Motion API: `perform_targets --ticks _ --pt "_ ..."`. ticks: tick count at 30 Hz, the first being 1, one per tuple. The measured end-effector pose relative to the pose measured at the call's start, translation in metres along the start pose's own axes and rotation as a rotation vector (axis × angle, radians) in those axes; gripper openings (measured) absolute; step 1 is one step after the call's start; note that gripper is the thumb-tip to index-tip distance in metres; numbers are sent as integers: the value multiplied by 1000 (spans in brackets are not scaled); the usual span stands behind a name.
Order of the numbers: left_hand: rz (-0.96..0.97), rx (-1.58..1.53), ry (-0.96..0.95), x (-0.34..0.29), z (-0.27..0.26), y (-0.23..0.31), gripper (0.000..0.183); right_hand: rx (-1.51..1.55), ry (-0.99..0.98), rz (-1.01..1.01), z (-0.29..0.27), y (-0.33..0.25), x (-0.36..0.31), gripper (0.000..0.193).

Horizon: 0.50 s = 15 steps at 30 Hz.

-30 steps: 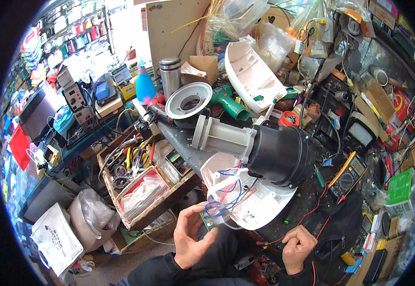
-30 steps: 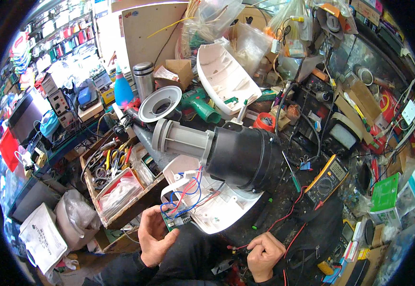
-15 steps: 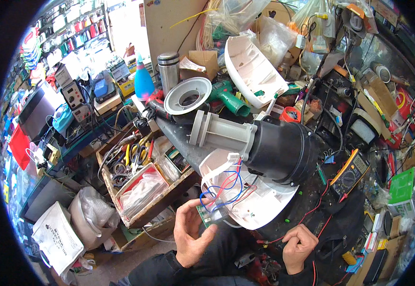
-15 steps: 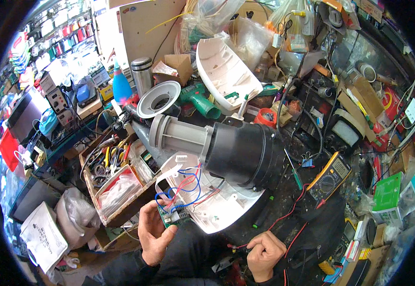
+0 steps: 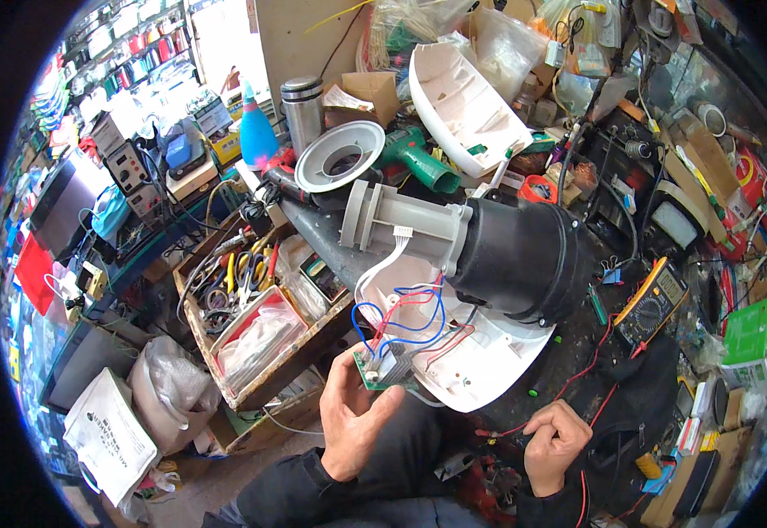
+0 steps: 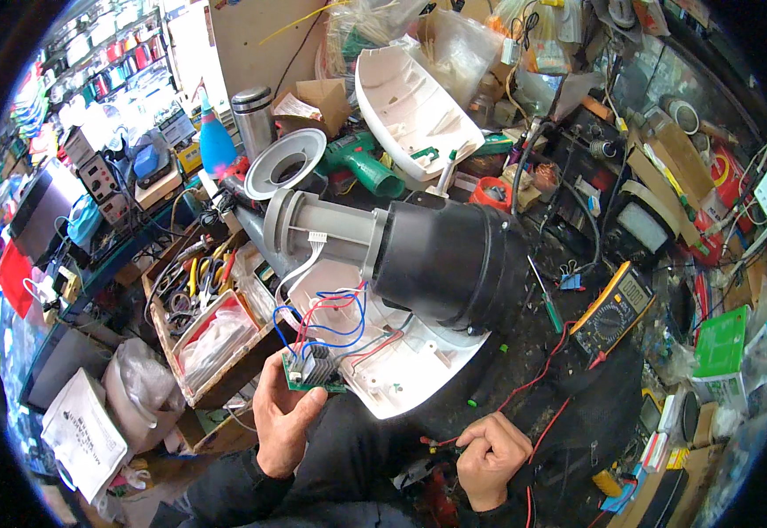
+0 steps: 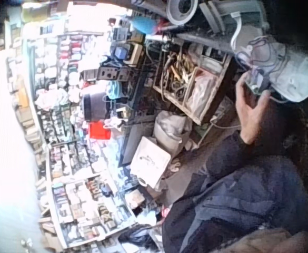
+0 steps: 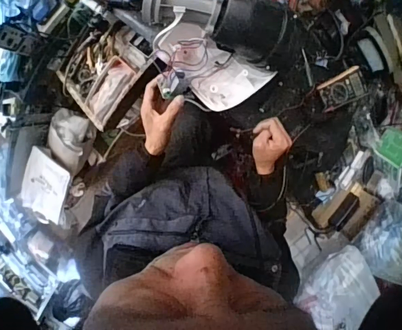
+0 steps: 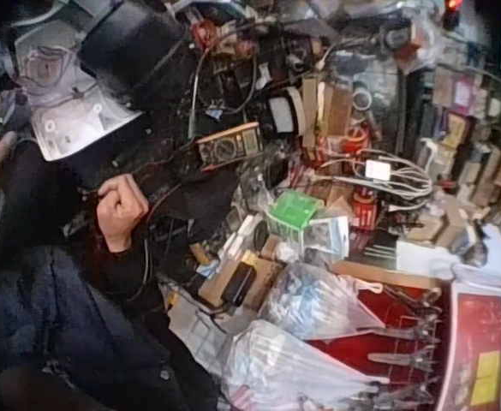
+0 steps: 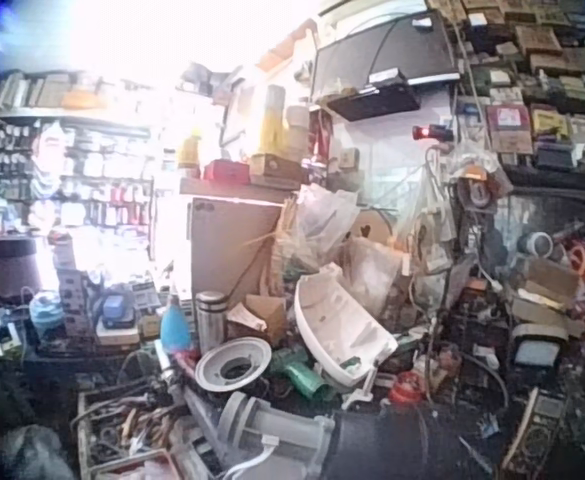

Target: The person sits on the floor in a workshop and uses a multimeter to test a small green circuit board. They hold the board with one hand and apply the multimeter probes to various points on the board with the other hand.

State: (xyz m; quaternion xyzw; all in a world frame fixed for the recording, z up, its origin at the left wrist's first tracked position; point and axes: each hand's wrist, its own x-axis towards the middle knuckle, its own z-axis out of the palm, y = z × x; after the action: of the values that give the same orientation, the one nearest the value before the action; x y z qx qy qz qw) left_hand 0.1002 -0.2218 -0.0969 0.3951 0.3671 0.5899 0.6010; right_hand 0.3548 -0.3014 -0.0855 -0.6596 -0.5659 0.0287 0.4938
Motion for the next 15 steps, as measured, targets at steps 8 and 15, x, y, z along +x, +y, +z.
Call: perform_targets --ticks 8,15 --pt "-62 -21 37 4 -6 7 66 40 9 -10 2 -2 1 20" --pt "80 128 30 3 2 7 70 34 -9 -34 -3 0 2 20"
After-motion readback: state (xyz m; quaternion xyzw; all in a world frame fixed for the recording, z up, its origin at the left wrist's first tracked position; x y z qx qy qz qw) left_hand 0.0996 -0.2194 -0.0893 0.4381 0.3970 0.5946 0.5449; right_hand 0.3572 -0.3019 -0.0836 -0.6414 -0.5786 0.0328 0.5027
